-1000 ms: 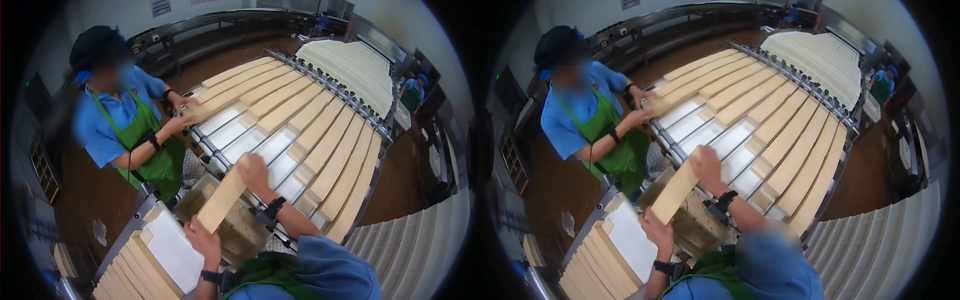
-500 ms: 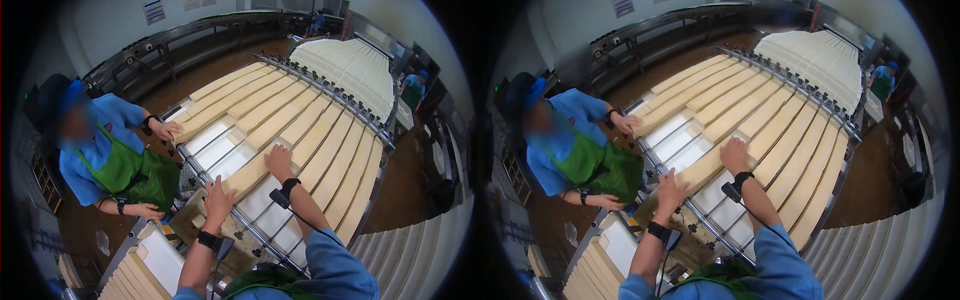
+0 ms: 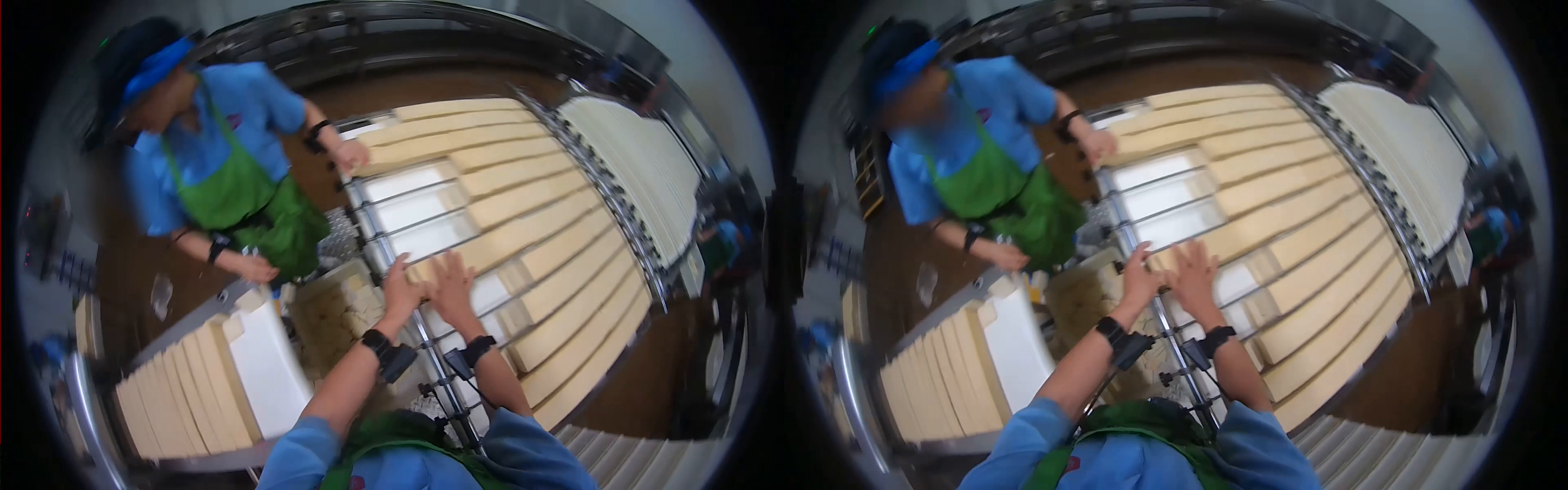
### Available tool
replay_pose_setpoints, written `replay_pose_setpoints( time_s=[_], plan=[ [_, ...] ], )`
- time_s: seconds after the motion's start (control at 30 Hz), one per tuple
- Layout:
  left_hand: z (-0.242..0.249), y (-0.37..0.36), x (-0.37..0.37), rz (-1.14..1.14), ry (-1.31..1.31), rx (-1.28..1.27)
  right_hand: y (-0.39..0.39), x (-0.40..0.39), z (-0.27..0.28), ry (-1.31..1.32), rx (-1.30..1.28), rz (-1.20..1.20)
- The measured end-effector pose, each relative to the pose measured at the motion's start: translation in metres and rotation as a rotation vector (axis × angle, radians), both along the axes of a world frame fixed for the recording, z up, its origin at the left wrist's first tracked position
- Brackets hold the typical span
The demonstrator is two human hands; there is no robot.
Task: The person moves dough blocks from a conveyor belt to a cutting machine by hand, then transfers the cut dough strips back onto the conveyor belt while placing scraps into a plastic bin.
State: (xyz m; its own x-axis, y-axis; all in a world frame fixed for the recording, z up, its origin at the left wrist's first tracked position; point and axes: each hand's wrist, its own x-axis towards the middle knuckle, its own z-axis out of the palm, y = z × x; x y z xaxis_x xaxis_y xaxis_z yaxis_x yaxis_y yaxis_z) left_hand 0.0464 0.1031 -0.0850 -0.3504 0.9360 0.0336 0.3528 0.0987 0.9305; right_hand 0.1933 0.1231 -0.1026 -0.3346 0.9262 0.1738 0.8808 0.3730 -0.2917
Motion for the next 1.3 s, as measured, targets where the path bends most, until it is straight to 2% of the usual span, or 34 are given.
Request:
replay_pose_setpoints(
  time_s=[0.1,0.17,0.23,0.27,0.3,0.33,0.4,0.43,0.5,0.53,0.6,0.67,0.73,0.87,0.9,1.1,1.23,1.3],
  plan=[
    [0.027,-0.033,-0.017,0.094,-0.061,0.062,0.002,0.000,-0.006,-0.118,0.125,-0.012],
    [0.043,-0.070,-0.044,0.183,-0.095,0.114,0.007,0.002,-0.009,-0.199,0.097,-0.014],
    [0.045,-0.126,-0.080,0.121,0.150,0.277,0.013,0.003,-0.025,-0.198,0.126,-0.009],
    [0.049,-0.158,-0.104,0.110,0.123,0.201,0.008,-0.009,-0.008,-0.166,0.045,-0.040],
    [0.042,-0.190,-0.127,0.164,0.174,0.174,0.008,-0.043,-0.013,-0.171,0.108,0.052],
    [0.030,-0.223,-0.149,0.217,0.223,0.144,0.001,-0.038,0.005,-0.183,0.249,-0.040],
    [0.008,-0.295,-0.184,0.428,0.318,0.084,-0.021,-0.089,0.033,0.162,0.309,0.236],
    [0.004,-0.330,-0.194,0.597,0.427,0.004,-0.035,-0.121,0.043,0.167,0.308,0.271],
    [-0.003,-0.391,-0.209,0.858,0.603,-0.202,-0.067,-0.203,0.063,0.269,0.054,0.625],
    [-0.008,-0.415,-0.213,0.954,0.667,-0.328,-0.085,-0.244,0.061,0.311,0.010,0.748],
    [-0.002,-0.443,-0.205,1.011,0.603,-0.439,-0.121,-0.319,0.050,0.375,-0.088,0.945],
    [-0.010,-0.461,-0.205,1.059,0.535,-0.551,-0.148,-0.383,0.036,0.381,-0.194,1.088],
    [-0.025,-0.466,-0.205,1.028,0.276,-0.406,-0.159,-0.438,0.007,0.322,-0.207,1.121],
    [-0.020,-0.459,-0.215,1.003,0.239,-0.357,-0.174,-0.499,-0.012,0.096,-0.062,1.055],
    [-0.019,-0.458,-0.216,0.998,0.230,-0.374,-0.178,-0.505,-0.010,-0.011,-0.025,0.993],
    [-0.014,-0.452,-0.215,0.990,0.150,-0.433,-0.194,-0.520,-0.007,-0.194,0.099,0.884],
    [-0.013,-0.443,-0.214,1.011,0.173,-0.432,-0.187,-0.517,-0.005,-0.226,0.091,0.829],
    [-0.011,-0.438,-0.216,0.985,0.165,-0.450,-0.175,-0.497,-0.002,-0.153,0.049,0.819]
  ],
)
